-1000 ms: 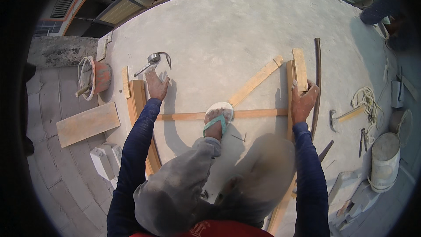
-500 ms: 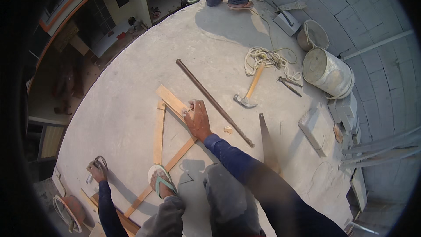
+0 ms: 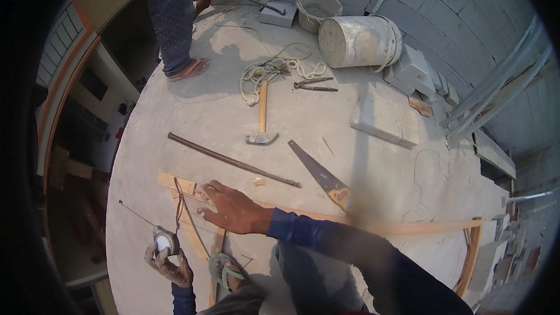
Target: The person measures and cuts a wooden plank using a hand saw on a construction site. They position the plank, measure it with a tape measure, and then saw it into smaller pieces.
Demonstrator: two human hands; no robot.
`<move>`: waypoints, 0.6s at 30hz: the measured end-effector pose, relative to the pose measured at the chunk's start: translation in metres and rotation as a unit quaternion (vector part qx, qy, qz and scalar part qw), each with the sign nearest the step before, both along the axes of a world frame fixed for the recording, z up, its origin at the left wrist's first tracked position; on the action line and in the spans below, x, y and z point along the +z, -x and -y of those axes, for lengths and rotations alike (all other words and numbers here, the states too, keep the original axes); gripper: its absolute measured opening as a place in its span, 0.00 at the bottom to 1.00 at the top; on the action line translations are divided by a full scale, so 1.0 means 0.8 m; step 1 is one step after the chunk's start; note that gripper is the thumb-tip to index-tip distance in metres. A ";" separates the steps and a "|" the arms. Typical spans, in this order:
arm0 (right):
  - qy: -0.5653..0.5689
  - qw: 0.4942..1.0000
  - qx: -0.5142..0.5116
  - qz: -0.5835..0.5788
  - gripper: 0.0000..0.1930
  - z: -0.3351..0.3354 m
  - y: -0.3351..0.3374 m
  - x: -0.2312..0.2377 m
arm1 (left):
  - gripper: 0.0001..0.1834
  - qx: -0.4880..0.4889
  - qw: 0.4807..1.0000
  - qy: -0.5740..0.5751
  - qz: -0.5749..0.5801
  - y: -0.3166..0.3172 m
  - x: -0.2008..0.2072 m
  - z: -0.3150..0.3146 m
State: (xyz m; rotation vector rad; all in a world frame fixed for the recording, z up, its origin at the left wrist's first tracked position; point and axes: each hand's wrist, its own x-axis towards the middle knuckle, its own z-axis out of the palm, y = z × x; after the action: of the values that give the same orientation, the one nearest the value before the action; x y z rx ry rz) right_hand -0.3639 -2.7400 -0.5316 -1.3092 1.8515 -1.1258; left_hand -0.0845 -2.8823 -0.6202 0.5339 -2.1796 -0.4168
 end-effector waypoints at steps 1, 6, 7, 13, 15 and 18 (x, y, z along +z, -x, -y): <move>-0.001 1.000 -0.016 -0.002 0.30 -0.020 -0.013 0.017 | 0.19 -0.070 0.997 0.027 0.010 0.022 0.018 -0.004; 0.058 0.954 -0.224 0.191 0.30 -0.107 -0.072 0.065 | 0.25 -0.529 0.847 0.003 0.055 0.157 0.087 -0.008; 0.083 0.946 -0.270 0.157 0.27 -0.122 -0.079 0.066 | 0.23 -0.559 0.824 0.012 0.086 0.178 0.103 -0.019; 0.057 0.874 -0.475 0.086 0.11 -0.172 -0.101 0.072 | 0.26 -0.665 0.705 -0.030 0.246 0.263 0.208 -0.113; 0.088 0.719 -0.566 0.393 0.11 -0.183 -0.115 0.077 | 0.34 -0.661 0.669 -0.101 0.325 0.272 0.240 -0.138; 0.091 0.632 -0.623 0.452 0.11 -0.197 -0.147 0.088 | 0.35 -0.539 0.641 -0.396 0.378 0.244 0.265 -0.185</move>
State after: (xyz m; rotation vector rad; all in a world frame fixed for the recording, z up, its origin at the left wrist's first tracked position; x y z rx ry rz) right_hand -0.2466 -2.5822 -0.4614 0.8032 1.6074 -2.0778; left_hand -0.2800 -2.7342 -0.4078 -0.3865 -2.8353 -2.2094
